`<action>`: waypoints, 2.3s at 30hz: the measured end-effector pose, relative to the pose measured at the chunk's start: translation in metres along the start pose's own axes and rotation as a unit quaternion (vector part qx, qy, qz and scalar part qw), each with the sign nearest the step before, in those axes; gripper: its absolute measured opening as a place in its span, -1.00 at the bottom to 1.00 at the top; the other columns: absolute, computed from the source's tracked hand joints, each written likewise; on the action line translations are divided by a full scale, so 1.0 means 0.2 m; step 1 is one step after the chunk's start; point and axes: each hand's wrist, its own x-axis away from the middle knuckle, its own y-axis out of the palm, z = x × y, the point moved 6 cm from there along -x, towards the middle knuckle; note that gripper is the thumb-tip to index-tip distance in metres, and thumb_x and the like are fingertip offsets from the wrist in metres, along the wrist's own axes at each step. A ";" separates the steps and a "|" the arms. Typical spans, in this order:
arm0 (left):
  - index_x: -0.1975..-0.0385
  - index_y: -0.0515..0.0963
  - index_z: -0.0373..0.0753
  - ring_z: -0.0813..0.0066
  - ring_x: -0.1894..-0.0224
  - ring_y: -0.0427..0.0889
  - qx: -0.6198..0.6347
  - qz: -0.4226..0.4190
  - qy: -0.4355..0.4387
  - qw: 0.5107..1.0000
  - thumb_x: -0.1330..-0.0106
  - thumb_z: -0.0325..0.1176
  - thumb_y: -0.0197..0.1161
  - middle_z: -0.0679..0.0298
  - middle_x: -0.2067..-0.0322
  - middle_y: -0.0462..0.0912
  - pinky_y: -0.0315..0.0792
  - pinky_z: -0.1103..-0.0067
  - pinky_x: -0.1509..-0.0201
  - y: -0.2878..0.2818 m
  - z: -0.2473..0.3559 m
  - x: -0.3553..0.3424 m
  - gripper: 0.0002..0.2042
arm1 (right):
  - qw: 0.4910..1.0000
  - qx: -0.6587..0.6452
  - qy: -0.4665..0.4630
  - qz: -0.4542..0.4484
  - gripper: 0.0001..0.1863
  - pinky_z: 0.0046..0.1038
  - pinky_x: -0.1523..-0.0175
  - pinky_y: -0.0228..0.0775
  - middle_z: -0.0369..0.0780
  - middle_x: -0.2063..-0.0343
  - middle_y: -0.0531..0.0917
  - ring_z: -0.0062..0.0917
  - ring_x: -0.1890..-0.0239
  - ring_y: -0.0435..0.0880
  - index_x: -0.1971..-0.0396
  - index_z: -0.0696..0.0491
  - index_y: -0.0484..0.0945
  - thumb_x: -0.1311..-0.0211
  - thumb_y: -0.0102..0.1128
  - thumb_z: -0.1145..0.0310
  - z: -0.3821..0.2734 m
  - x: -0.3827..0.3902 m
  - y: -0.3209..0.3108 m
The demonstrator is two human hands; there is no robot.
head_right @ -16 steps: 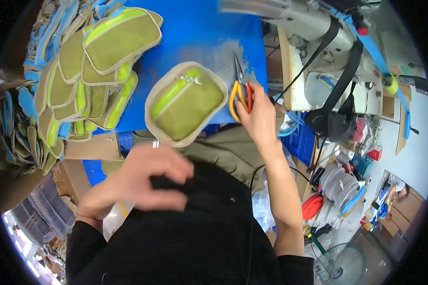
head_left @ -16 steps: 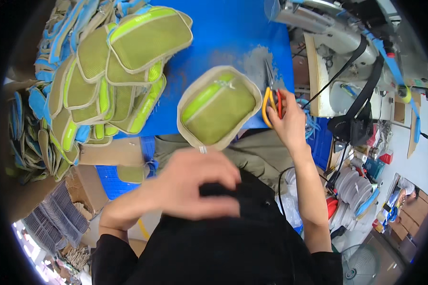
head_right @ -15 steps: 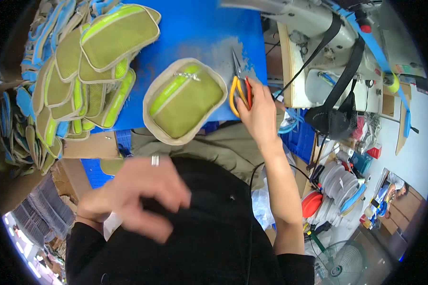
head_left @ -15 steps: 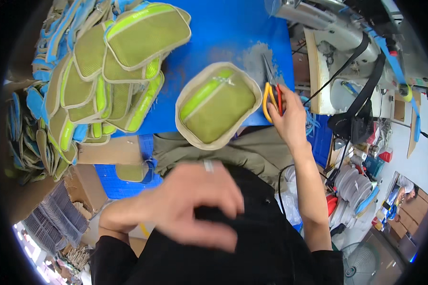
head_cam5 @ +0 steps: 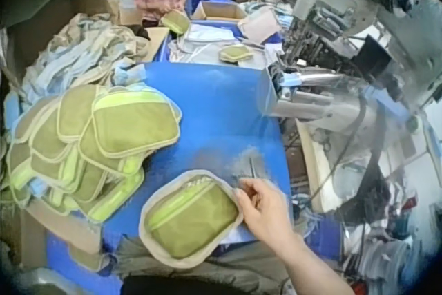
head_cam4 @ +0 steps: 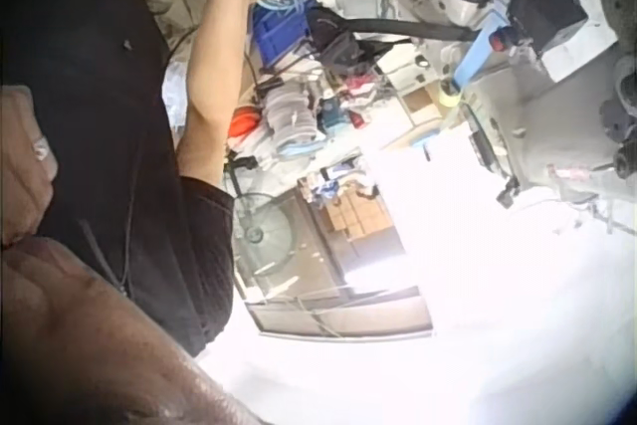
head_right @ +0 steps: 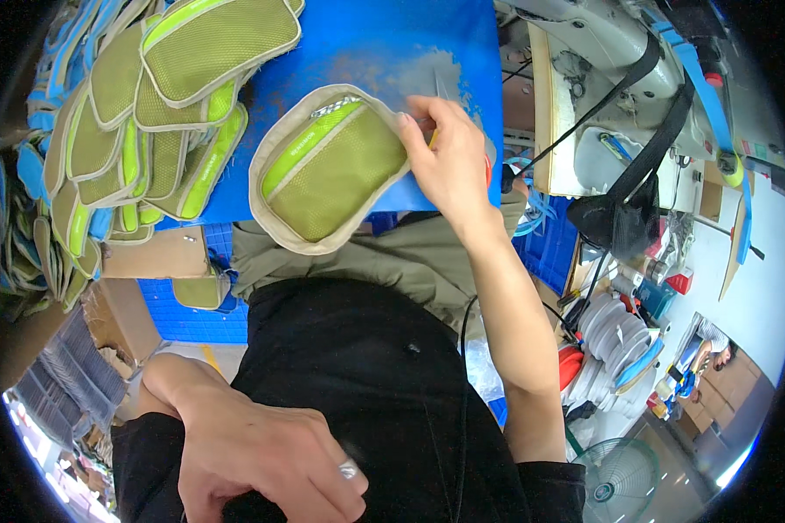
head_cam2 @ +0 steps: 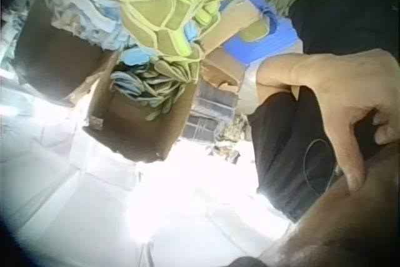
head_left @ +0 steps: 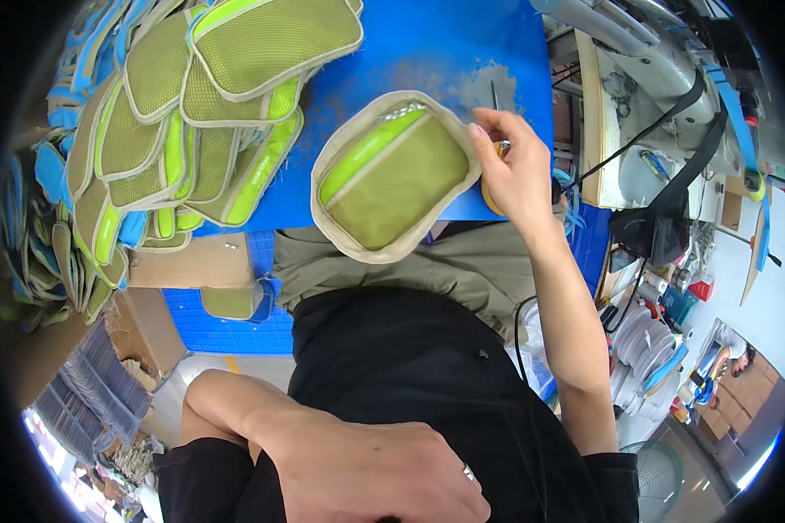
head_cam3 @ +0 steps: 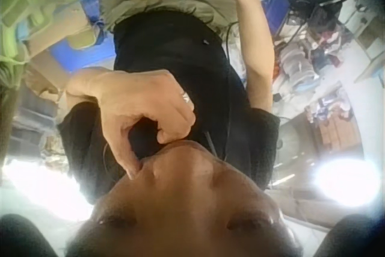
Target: The person aligns a blue fabric strip along the edge of a beige and green mesh mask component. They feed the assembly into a sewing machine to stitch the pieces together. After sewing, they use scissors to trim the excess thread and fabric, then inspect the finished edge before repeating the process with another mask component.
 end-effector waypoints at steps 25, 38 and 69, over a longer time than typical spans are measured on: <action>0.16 0.58 -0.25 0.16 0.09 0.65 -0.757 0.448 -0.074 0.470 -0.14 -0.56 0.43 0.10 0.05 0.67 0.52 0.41 0.15 -0.79 0.17 0.57 -0.72 | 0.998 0.008 0.015 -0.059 -0.69 -0.24 0.04 0.58 -0.02 0.23 0.75 -0.18 0.21 0.75 0.08 0.16 0.69 -0.23 0.31 0.33 -0.01 -0.02 0.16; -0.07 0.67 -0.26 0.07 0.16 0.69 -0.818 0.235 -0.118 0.512 -0.20 -0.55 0.34 0.13 0.17 0.67 0.57 0.34 0.07 -1.00 0.07 0.04 -0.61 | 0.991 -0.124 0.009 0.051 -0.77 -0.36 0.13 0.57 -0.12 0.26 0.72 -0.27 0.25 0.74 0.16 0.13 0.69 -0.15 0.37 0.60 -0.22 0.16 -0.08; -0.04 0.66 -0.43 0.62 0.20 0.73 -0.009 0.419 -0.252 0.872 -0.61 -0.18 0.15 0.24 0.18 0.78 0.61 0.61 0.08 -0.72 -0.19 0.25 -0.63 | 0.877 -0.422 0.189 -0.130 -0.58 -0.54 0.43 0.16 -0.47 0.64 0.48 -0.82 0.50 0.31 0.49 0.14 0.56 -0.55 0.20 0.15 -0.26 0.47 -0.19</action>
